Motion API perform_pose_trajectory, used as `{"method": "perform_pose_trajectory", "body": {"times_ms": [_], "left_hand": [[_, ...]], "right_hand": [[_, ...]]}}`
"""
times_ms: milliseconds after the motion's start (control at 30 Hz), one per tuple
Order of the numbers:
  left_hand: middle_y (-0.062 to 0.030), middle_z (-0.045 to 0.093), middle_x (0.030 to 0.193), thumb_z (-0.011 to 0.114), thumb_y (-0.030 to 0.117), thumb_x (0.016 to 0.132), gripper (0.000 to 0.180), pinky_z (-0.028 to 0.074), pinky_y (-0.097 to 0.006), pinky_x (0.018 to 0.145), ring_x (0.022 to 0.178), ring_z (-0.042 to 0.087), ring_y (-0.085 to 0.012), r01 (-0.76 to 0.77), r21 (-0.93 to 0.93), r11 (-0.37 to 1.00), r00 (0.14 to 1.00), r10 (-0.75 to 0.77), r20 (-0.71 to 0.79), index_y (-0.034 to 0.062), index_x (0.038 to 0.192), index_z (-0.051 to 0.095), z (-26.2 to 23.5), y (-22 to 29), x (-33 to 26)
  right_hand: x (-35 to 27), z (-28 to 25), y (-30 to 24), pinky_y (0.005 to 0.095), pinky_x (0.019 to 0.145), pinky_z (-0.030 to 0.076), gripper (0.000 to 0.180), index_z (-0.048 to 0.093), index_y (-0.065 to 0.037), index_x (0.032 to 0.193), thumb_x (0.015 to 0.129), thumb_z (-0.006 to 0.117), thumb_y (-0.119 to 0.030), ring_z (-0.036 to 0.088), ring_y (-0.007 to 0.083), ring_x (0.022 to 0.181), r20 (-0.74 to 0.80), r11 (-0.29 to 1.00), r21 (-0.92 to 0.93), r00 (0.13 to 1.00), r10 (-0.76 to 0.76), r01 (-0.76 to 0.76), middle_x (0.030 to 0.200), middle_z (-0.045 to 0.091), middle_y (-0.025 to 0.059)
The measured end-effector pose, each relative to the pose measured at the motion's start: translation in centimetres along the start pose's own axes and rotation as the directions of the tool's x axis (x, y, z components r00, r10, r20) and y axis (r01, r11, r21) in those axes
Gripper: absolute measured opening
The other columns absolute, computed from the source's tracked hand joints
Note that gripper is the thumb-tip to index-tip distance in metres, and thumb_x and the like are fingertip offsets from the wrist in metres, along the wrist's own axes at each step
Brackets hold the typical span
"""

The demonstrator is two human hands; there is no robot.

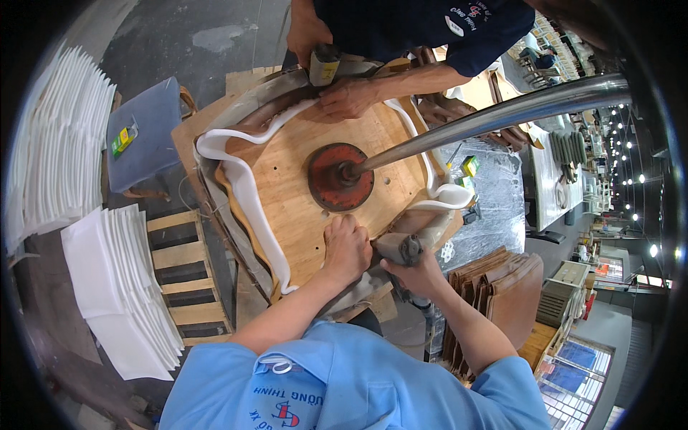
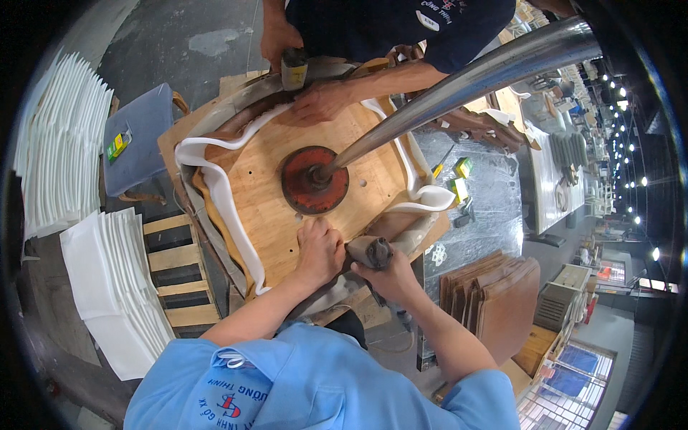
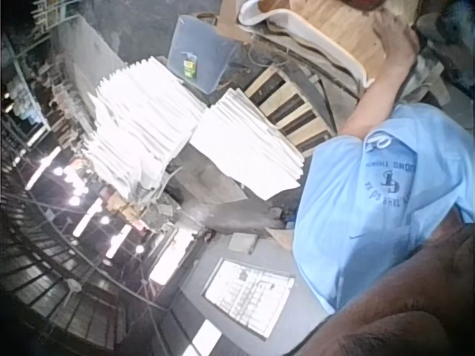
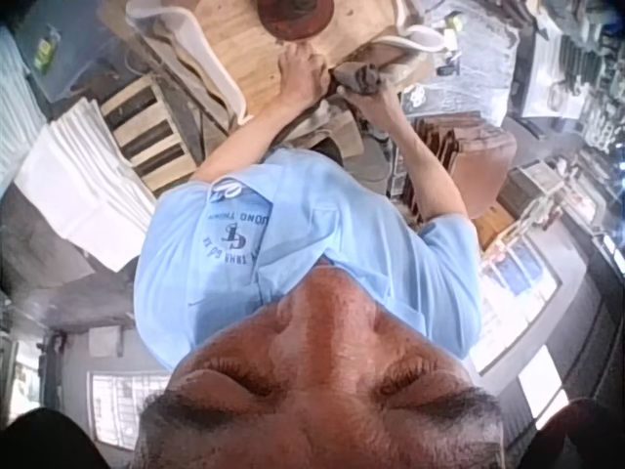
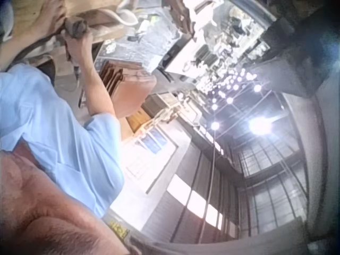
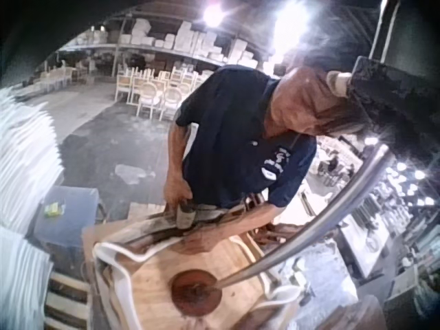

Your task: The person places a white foam sheet onto a wooden chair base and uses a pneumatic staple gun to attach the foam to the base. A coworker assists by holding the base and applying pressure with a press. The person repeats this process for a second chair base.

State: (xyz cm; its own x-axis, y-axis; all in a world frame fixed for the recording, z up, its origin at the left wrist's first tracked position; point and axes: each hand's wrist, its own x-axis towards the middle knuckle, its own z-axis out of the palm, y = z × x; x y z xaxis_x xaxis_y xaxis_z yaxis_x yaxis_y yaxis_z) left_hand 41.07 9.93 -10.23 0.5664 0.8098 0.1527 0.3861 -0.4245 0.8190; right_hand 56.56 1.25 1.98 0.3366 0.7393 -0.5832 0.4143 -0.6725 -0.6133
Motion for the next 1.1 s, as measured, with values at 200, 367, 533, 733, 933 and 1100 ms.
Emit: {"method": "perform_pose_trajectory", "body": {"times_ms": [200, 367, 533, 733, 933, 1100], "left_hand": [[-0.0141, 0.067, 0.105, 0.077, 0.007, 0.082, 0.011, 0.047, -0.052, 0.097, 0.110, 0.060, -0.0378, 0.042, -0.154, 0.987, 0.997, -0.033, 0.064, 0.0084, 0.092, 0.081, -2.0, -2.5, 1.1], [-0.0115, 0.067, 0.106, 0.082, 0.012, 0.083, 0.005, 0.047, -0.050, 0.096, 0.110, 0.060, -0.0357, 0.014, -0.027, 1.000, 0.988, -0.010, 0.156, 0.0107, 0.089, 0.083, -2.9, -1.0, 0.0], [-0.0101, 0.067, 0.105, 0.088, 0.017, 0.081, 0.010, 0.046, -0.050, 0.094, 0.111, 0.060, -0.0343, 0.045, 0.071, 0.996, 0.993, -0.052, 0.101, 0.0114, 0.087, 0.082, -2.0, 0.2, 0.3], [-0.0117, 0.064, 0.106, 0.084, 0.014, 0.082, 0.008, 0.044, -0.051, 0.093, 0.110, 0.058, -0.0351, 0.018, 0.073, 0.997, 0.995, -0.025, 0.096, 0.0095, 0.087, 0.080, -1.8, 0.2, 0.3], [-0.0105, 0.062, 0.106, 0.082, 0.011, 0.082, 0.008, 0.042, -0.051, 0.090, 0.109, 0.056, -0.0348, 0.008, 0.064, 0.998, 0.997, -0.012, 0.070, 0.0096, 0.088, 0.077, -0.9, -0.4, -0.1], [-0.0119, 0.062, 0.106, 0.082, 0.013, 0.083, 0.009, 0.044, -0.051, 0.092, 0.110, 0.056, -0.0364, -0.007, 0.097, 0.995, 0.998, 0.001, 0.062, 0.0088, 0.089, 0.077, -1.0, -0.6, 0.0]], "right_hand": [[-0.3, -0.5, -0.8, 0.0338, 0.061, 0.058, 0.044, 0.074, -0.001, 0.132, 0.097, 0.087, -0.025, 0.067, 0.0124, 0.063, 0.016, 0.997, 0.075, 0.999, 0.031, -0.032, 0.091, 0.075, 0.0071], [-1.3, -0.4, 0.2, 0.0314, 0.058, 0.056, 0.040, 0.074, -0.001, 0.129, 0.098, 0.087, -0.023, 0.066, 0.0105, 0.063, 0.036, 0.980, 0.197, 0.999, 0.025, -0.032, 0.086, 0.074, 0.0038], [-1.5, -0.1, -0.1, 0.0313, 0.057, 0.055, 0.039, 0.074, 0.000, 0.129, 0.099, 0.086, -0.021, 0.065, 0.0101, 0.063, 0.034, 0.990, 0.138, 0.999, 0.035, -0.040, 0.081, 0.072, 0.0031], [-1.3, 0.2, -0.4, 0.0310, 0.057, 0.053, 0.044, 0.073, 0.000, 0.134, 0.098, 0.087, -0.021, 0.063, 0.0096, 0.061, 0.069, 0.979, 0.187, 0.995, 0.068, -0.080, 0.082, 0.072, 0.0031], [-1.1, 0.4, -0.9, 0.0311, 0.058, 0.053, 0.047, 0.073, 0.001, 0.135, 0.097, 0.087, -0.023, 0.062, 0.0092, 0.060, 0.070, 0.983, 0.134, 0.991, 0.115, -0.124, 0.082, 0.073, 0.0035], [-0.9, 0.8, -2.0, 0.0321, 0.059, 0.054, 0.046, 0.074, -0.001, 0.134, 0.097, 0.087, -0.026, 0.063, 0.0102, 0.061, 0.040, 0.998, 0.047, 0.999, 0.036, -0.038, 0.084, 0.073, 0.0047]]}}
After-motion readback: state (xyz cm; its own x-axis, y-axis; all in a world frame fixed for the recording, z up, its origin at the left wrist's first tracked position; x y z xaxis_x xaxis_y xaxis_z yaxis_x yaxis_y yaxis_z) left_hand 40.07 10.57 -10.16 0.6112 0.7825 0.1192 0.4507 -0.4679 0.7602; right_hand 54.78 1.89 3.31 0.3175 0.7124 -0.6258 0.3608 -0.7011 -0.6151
